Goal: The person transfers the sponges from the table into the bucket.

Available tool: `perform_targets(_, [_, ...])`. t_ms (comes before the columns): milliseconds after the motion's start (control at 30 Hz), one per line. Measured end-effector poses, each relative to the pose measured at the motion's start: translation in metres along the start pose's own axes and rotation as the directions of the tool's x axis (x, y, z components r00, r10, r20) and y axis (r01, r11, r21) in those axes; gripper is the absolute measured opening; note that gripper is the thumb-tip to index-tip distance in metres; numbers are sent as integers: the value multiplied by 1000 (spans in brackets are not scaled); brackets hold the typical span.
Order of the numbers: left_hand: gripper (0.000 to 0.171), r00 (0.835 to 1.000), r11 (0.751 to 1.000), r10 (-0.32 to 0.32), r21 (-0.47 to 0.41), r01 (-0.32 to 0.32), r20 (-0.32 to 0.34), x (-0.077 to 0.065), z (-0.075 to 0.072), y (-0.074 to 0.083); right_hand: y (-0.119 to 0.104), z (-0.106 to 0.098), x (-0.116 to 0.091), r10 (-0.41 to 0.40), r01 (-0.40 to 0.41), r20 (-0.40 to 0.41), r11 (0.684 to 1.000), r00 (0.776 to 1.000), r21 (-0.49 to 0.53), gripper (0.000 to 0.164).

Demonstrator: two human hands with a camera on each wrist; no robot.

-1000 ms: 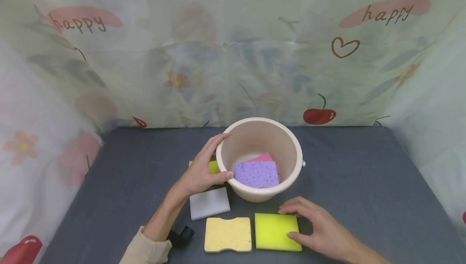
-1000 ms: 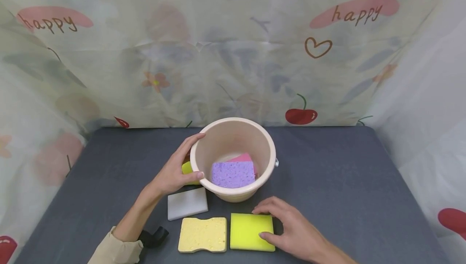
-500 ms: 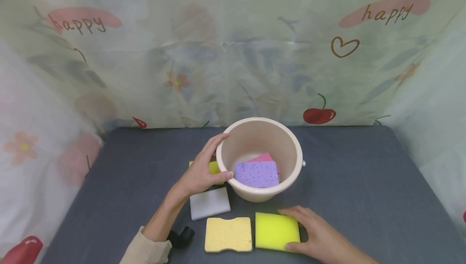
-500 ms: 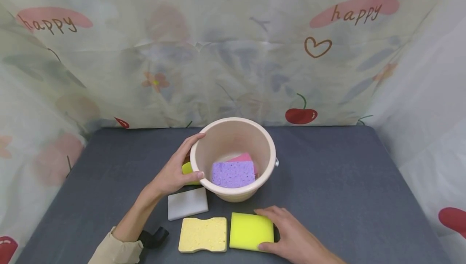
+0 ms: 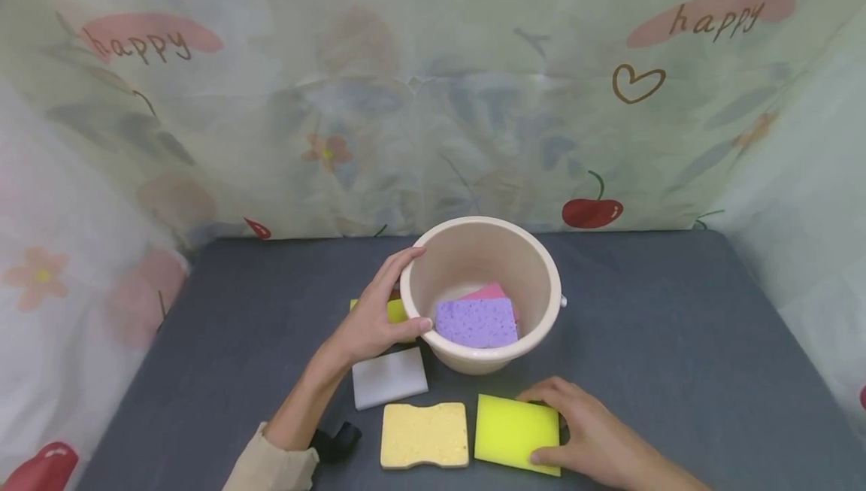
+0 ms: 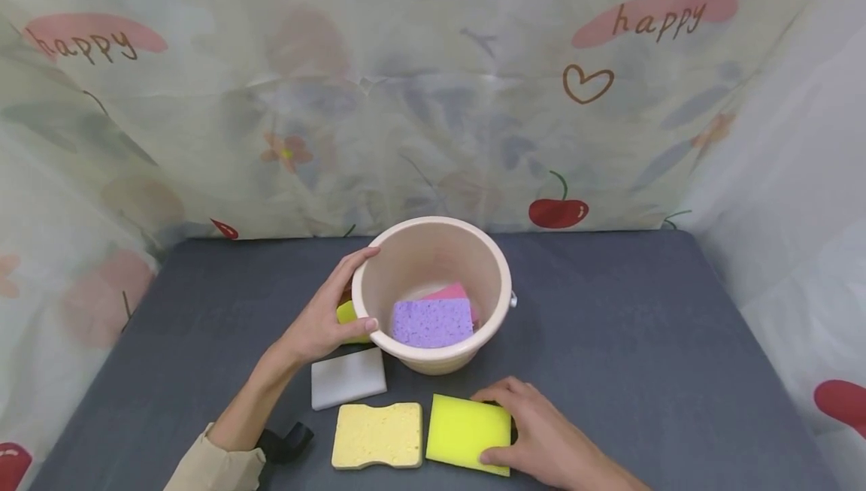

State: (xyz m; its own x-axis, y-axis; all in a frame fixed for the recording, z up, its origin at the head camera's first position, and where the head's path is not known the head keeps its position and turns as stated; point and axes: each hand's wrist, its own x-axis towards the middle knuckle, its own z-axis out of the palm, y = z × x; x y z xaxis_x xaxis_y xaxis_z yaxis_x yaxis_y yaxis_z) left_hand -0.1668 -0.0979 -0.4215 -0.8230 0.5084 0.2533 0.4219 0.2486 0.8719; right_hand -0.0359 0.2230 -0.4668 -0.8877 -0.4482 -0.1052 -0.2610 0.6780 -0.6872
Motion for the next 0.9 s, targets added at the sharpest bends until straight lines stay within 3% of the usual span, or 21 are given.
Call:
perform_targets(367, [89, 1000, 1000, -4, -5, 4, -3, 3, -1, 1, 3, -5, 2, 66, -75, 68, 986, 996, 146, 45])
perform_targets(633, [89, 1000, 1000, -6, -6, 6, 0, 0, 0, 0, 1, -7, -2, 24, -57, 119, 958, 993, 280, 37])
perform_targets(900, [90, 1000, 1000, 7, -16, -7, -3, 1, -1, -1, -6, -15, -3, -53, 9, 104, 925, 993, 381, 35])
